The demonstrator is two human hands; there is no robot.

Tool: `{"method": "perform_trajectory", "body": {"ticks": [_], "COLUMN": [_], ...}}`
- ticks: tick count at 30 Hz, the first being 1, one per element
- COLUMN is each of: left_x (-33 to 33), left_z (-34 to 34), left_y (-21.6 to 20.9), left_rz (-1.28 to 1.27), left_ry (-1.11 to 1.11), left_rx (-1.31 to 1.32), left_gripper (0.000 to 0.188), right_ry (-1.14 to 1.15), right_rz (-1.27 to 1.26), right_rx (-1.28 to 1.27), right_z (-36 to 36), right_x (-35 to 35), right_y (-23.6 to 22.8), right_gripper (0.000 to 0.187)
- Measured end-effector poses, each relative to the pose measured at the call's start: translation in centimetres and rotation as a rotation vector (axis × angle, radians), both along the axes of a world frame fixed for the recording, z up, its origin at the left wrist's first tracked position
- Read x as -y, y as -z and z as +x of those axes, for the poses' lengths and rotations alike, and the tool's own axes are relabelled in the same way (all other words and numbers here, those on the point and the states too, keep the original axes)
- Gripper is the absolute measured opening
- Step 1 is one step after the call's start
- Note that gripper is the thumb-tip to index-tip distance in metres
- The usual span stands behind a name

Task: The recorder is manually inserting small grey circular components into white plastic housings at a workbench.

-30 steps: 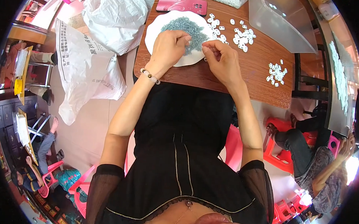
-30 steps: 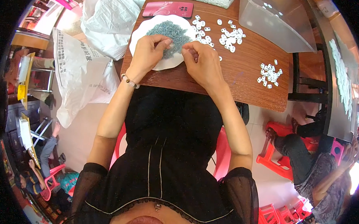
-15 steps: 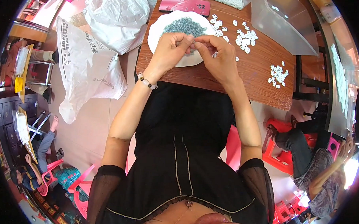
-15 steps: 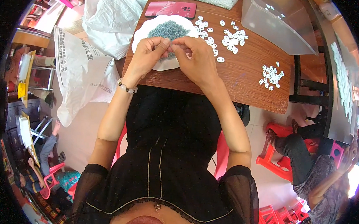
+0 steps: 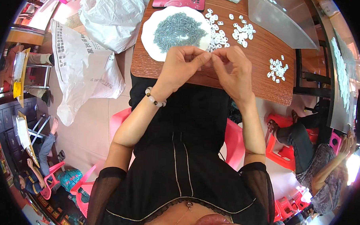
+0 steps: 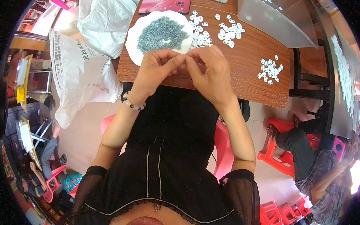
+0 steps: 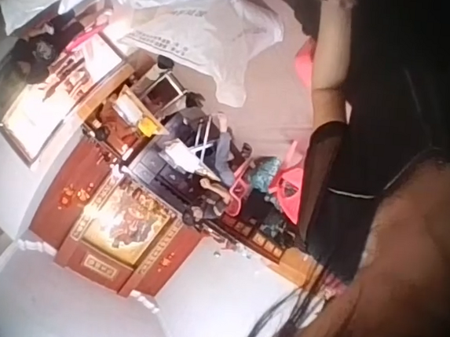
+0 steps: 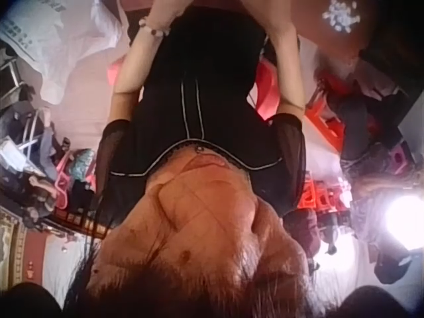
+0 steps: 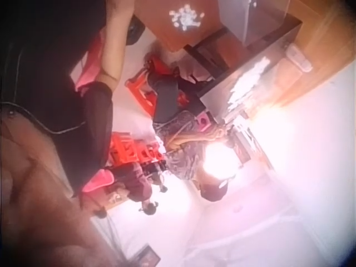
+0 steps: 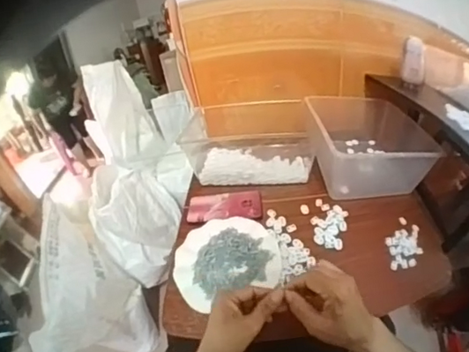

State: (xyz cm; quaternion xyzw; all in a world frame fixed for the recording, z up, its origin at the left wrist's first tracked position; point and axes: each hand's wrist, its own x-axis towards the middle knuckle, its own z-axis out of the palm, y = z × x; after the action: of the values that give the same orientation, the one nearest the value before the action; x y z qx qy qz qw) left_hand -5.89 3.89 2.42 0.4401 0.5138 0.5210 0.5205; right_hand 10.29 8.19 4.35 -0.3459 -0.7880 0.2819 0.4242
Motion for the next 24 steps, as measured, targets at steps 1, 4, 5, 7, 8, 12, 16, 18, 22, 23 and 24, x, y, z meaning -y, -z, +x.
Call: {"method": "perform_trajectory", "body": {"ticks": [1, 4, 5, 7, 8, 12, 16, 18, 22, 23, 24], "left_x": [0.3, 0.6, 0.6, 0.8, 0.9, 1.2, 1.4, 1.4, 1.6, 1.6, 1.7], "left_z": [0.6, 1.3, 1.5, 2.1, 2.4, 3.2, 3.5, 3.6, 4.1, 4.2, 4.3], "left_y": [0.0, 0.7, 0.9, 0.6, 0.5, 0.7, 1.4, 1.5, 1.9, 2.1, 2.1], "left_rz": [-0.031, -0.092, -0.121, -0.129, -0.136, -0.152, -0.162, -0.167, -0.169, -0.16, -0.162], "left_ry": [0.021, 0.059, 0.073, 0.071, 0.064, 0.069, 0.106, 0.116, 0.112, 0.117, 0.117], "left_rx": [0.09, 0.241, 0.302, 0.315, 0.327, 0.349, 0.369, 0.377, 0.452, 0.48, 0.479], "left_gripper": [0.017, 0.017, 0.017, 0.018, 0.018, 0.018, 0.018, 0.018, 0.018, 0.019, 0.019], "right_ry": [0.005, 0.007, 0.014, 0.081, 0.087, 0.025, 0.017, 0.007, 0.046, 0.047, 0.03], "right_rz": [0.009, -0.018, -0.018, -0.316, -0.316, -0.65, -0.721, -0.753, -0.786, -0.787, -0.814], "right_rx": [0.021, 0.057, 0.058, -0.044, -0.044, -0.303, -0.39, -0.403, -0.36, -0.361, -0.431], "right_z": [0.6, 2.0, 2.5, 3.2, 3.4, 3.6, 4.1, 4.4, 4.7, 4.7, 4.5], "right_x": [0.2, 0.8, 1.1, 1.8, 2.0, 3.1, 3.3, 3.3, 3.7, 3.9, 4.1], "right_y": [0.0, 0.2, 0.4, 1.1, 1.3, 1.7, 2.8, 2.9, 3.0, 2.9, 2.6], "right_gripper": [0.005, 0.007, 0.007, 0.011, 0.011, 0.016, 0.016, 0.016, 0.015, 0.015, 0.014]}}
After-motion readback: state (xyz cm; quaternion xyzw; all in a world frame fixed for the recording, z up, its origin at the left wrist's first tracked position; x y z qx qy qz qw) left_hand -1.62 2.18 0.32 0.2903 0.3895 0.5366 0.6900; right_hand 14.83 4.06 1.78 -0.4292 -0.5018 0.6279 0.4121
